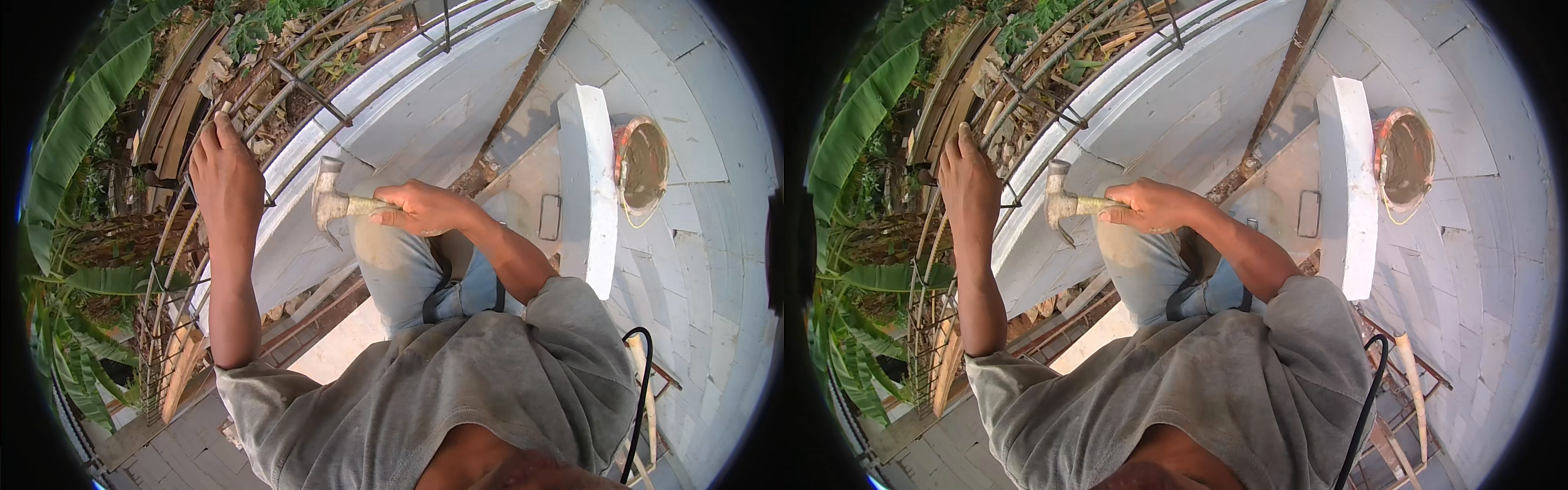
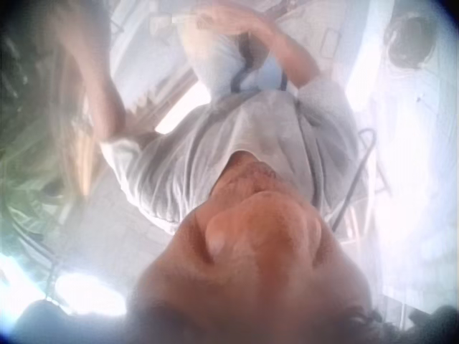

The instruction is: The person assembles a rebar cage by hand-tying intersecting steel bars with wire ties. They use a hammer to bend and secure the wire, working along the length of the cage on a tiled rooftop.

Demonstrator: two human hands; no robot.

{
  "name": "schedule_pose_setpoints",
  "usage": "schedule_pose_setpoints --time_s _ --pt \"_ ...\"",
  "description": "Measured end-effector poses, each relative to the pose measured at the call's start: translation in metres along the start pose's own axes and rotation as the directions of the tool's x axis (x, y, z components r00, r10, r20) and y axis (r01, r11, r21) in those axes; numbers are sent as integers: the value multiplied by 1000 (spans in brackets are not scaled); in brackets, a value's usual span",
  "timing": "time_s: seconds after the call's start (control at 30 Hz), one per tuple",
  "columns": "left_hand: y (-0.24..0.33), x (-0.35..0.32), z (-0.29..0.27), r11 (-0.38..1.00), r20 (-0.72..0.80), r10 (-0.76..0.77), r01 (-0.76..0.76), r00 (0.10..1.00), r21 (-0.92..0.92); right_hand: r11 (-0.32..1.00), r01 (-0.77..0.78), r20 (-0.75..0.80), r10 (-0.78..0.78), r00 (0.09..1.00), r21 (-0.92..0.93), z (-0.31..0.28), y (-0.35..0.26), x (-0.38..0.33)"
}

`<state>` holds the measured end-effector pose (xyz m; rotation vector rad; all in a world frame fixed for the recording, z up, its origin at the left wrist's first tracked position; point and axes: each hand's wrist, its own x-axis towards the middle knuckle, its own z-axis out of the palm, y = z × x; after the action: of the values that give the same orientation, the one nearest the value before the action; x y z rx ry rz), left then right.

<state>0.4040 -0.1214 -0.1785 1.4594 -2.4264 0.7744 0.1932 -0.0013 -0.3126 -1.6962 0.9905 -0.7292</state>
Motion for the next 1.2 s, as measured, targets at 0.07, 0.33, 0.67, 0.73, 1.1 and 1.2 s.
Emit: schedule_pose_setpoints --time_s 0.07,0.33,0.67,0.73,1.1,1.2 --pt "1 0 -1 999 87 -33 30 996 31 996 -71 85 66 994 62 -9 -7 0" --pt "-2 -8 2 997 -42 49 -47 998 60 990 -67 -244 96 965 124 -2 33 1" --pt "43 -12 -10 844 -476 45 -288 878 -453 937 -225 -458 329 826 268 31 75 -96" --pt "72 -20 1 620 -521 44 -432 853 -655 867 -396 -601 496 626 303 17 89 -118" --pt "199 75 63 778 -64 62 -89 996 -622 441 -830 -673 731 111 342 31 149 -270" --pt "188 92 68 704 99 95 4 991 -710 468 -771 -678 732 64 432 51 174 -288"
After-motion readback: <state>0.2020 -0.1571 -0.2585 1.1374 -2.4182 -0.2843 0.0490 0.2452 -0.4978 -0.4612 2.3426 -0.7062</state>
